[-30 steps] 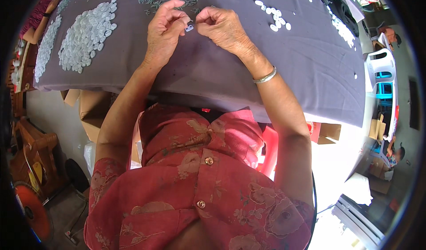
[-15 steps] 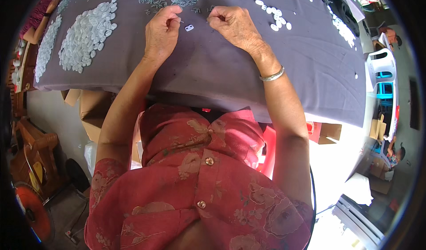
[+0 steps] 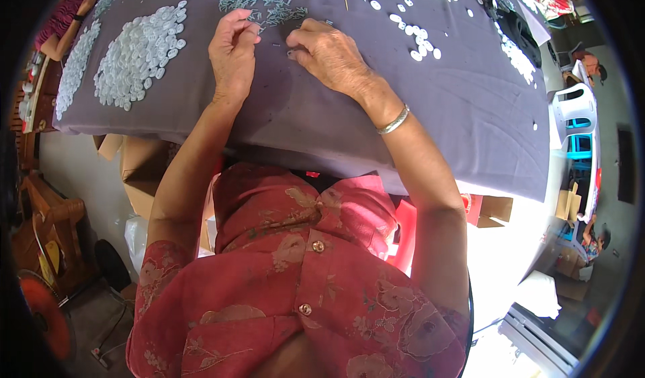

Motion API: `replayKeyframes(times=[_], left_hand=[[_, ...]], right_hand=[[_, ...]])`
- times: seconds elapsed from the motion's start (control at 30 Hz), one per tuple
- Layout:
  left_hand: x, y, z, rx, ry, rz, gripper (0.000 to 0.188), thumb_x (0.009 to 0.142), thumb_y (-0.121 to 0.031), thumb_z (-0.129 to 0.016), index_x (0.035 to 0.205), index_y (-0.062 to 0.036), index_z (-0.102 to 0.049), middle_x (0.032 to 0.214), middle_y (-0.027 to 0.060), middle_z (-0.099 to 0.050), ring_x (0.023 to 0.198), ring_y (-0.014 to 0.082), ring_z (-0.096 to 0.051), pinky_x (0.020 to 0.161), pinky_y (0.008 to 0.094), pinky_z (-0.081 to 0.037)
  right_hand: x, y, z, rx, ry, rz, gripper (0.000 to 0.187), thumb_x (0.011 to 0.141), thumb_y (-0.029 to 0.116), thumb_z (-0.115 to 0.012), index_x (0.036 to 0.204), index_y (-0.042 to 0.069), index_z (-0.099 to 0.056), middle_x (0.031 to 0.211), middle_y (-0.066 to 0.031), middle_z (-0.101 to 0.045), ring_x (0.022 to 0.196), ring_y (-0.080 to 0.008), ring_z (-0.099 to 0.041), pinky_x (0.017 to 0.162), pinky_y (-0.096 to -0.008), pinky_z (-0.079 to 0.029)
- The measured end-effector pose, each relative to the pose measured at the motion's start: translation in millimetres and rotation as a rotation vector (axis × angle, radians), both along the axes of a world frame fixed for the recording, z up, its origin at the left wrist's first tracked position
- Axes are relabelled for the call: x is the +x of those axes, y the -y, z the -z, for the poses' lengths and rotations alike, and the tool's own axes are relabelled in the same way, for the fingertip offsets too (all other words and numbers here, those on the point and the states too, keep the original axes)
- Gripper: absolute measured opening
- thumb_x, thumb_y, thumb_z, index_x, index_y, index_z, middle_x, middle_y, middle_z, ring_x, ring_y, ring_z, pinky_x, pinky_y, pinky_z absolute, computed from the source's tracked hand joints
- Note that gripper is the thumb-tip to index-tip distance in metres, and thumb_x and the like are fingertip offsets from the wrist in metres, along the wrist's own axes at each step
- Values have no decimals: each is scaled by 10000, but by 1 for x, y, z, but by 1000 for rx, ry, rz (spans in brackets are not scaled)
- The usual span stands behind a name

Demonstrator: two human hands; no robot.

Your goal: Assembling small white plastic buttons or components using a thin needle or wire on a workspace table.

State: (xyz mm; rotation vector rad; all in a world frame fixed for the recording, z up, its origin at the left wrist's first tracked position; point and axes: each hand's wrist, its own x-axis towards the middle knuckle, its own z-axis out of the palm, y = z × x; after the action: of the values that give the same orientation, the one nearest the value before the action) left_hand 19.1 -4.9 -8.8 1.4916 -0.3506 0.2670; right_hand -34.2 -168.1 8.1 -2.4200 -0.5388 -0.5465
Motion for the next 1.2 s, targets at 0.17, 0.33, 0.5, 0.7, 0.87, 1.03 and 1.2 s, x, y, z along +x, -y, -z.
replayKeyframes(times=[0.17,0.33,0.5,0.7,0.87,1.03,1.2], left_hand=[[-5,3,-3,-4,104,46,192,839,9,-565,1028,-23,-576,832,32,-599,719,78,-544,668,208,-458],[-10,5,-3,11,31,222,234,848,18,-562,1079,-14,-574,892,40,-619,784,57,-553,699,196,-454],[-16,6,-5,62,-2,413,306,848,5,-580,1149,-32,-540,919,37,-630,805,56,-560,671,200,-459],[-17,7,-7,38,-68,480,354,833,-10,-622,1171,-36,-520,889,28,-640,760,54,-564,623,201,-462],[-16,7,-7,56,-38,455,356,820,3,-635,1155,-33,-520,851,25,-638,730,51,-560,616,195,-458],[-19,8,-10,-25,-67,424,341,795,33,-630,1118,-28,-540,807,16,-619,711,39,-541,646,188,-454],[-16,8,-6,-3,-58,424,311,796,28,-625,1095,-26,-556,819,7,-602,728,40,-535,667,190,-452]], right_hand=[[0,1,0,31,-96,-2,138,738,18,-677,829,16,-574,781,-71,-556,663,-192,-580,610,-311,-480],[-6,1,-1,143,-109,30,86,754,59,-632,792,44,-556,690,-62,-557,641,-209,-560,606,-331,-473],[-9,12,-7,400,-215,129,73,807,36,-646,836,31,-578,700,45,-540,619,-27,-455,572,-203,-420],[-11,12,-12,473,-294,106,32,845,51,-612,861,28,-596,727,64,-552,666,-14,-458,610,-183,-414],[-11,16,-14,465,-315,53,42,863,51,-595,894,26,-612,760,51,-573,704,-20,-485,642,-183,-426],[-6,39,-13,460,-360,39,58,856,32,-606,911,17,-620,847,29,-603,750,-39,-532,689,-201,-451],[-10,43,-12,205,-338,23,97,801,10,-638,896,11,-617,816,-7,-602,723,-85,-556,672,-238,-461]])
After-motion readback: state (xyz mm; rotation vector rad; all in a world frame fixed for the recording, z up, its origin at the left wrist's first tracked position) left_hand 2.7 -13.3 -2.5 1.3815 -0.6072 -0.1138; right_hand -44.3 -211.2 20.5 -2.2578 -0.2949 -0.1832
